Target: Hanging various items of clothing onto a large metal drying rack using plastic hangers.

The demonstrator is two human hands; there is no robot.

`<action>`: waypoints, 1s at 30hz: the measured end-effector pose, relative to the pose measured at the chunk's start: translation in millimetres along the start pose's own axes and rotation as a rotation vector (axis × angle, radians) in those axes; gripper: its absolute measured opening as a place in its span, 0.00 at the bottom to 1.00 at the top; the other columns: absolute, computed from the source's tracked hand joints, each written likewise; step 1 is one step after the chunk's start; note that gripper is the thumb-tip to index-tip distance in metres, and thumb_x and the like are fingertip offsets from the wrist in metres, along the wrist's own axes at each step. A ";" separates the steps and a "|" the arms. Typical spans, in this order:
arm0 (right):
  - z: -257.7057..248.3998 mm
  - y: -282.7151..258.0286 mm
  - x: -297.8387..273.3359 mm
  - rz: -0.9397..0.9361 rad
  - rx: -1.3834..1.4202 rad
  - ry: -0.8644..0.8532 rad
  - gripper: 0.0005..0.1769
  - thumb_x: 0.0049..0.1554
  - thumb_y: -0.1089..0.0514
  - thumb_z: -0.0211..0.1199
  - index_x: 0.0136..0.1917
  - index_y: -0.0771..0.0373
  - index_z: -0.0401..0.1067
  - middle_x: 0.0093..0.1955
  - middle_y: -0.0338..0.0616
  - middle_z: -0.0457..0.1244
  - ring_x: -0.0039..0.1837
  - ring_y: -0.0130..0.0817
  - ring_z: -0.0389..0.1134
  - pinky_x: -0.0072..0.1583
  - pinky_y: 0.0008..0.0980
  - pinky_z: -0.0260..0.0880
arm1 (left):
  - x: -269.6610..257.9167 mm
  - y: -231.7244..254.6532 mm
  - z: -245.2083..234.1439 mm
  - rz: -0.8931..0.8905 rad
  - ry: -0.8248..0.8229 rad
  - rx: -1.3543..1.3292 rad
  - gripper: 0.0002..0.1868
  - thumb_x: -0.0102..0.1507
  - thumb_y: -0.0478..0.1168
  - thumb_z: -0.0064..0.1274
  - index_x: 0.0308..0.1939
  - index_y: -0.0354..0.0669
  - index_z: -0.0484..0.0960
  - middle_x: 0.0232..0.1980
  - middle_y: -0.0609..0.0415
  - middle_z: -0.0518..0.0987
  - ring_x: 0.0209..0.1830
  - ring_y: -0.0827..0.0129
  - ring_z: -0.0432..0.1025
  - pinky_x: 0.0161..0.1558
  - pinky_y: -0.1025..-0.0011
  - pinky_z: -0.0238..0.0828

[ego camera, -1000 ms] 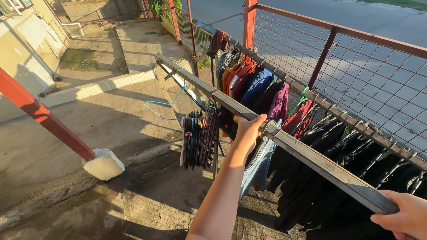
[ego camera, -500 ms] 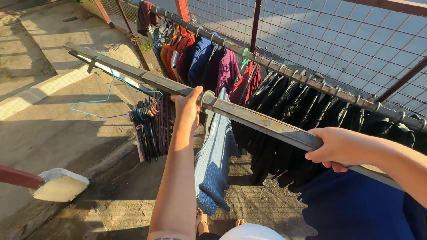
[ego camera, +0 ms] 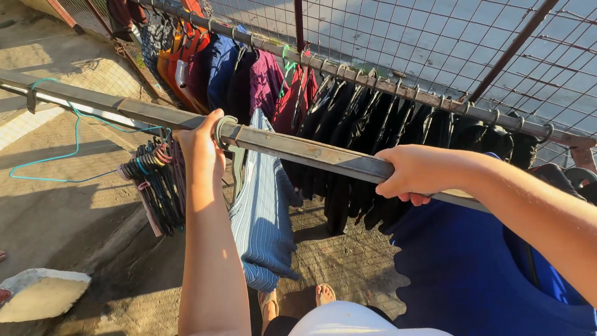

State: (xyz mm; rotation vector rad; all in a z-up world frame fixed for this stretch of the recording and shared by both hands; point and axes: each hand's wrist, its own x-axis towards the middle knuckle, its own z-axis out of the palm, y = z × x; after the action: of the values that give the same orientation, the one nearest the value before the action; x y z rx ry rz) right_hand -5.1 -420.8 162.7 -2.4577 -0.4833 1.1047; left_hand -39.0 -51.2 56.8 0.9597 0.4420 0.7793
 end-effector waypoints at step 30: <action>9.3 -7.1 -6.3 -0.045 -0.116 0.225 0.20 0.49 0.49 0.72 0.52 0.60 0.75 0.33 0.44 0.70 0.34 0.36 0.69 0.39 0.39 0.70 | 16.7 -1.5 -7.6 -0.006 -0.006 -0.022 0.38 0.55 0.28 0.67 0.54 0.32 0.51 0.46 0.40 0.74 0.34 0.62 0.78 0.38 0.66 0.82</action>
State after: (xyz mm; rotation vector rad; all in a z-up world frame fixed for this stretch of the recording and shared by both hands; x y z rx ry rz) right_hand -17.2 -415.6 164.5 -2.6172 -0.5425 0.7894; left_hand -32.5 -34.8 51.6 0.9393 0.4301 0.7746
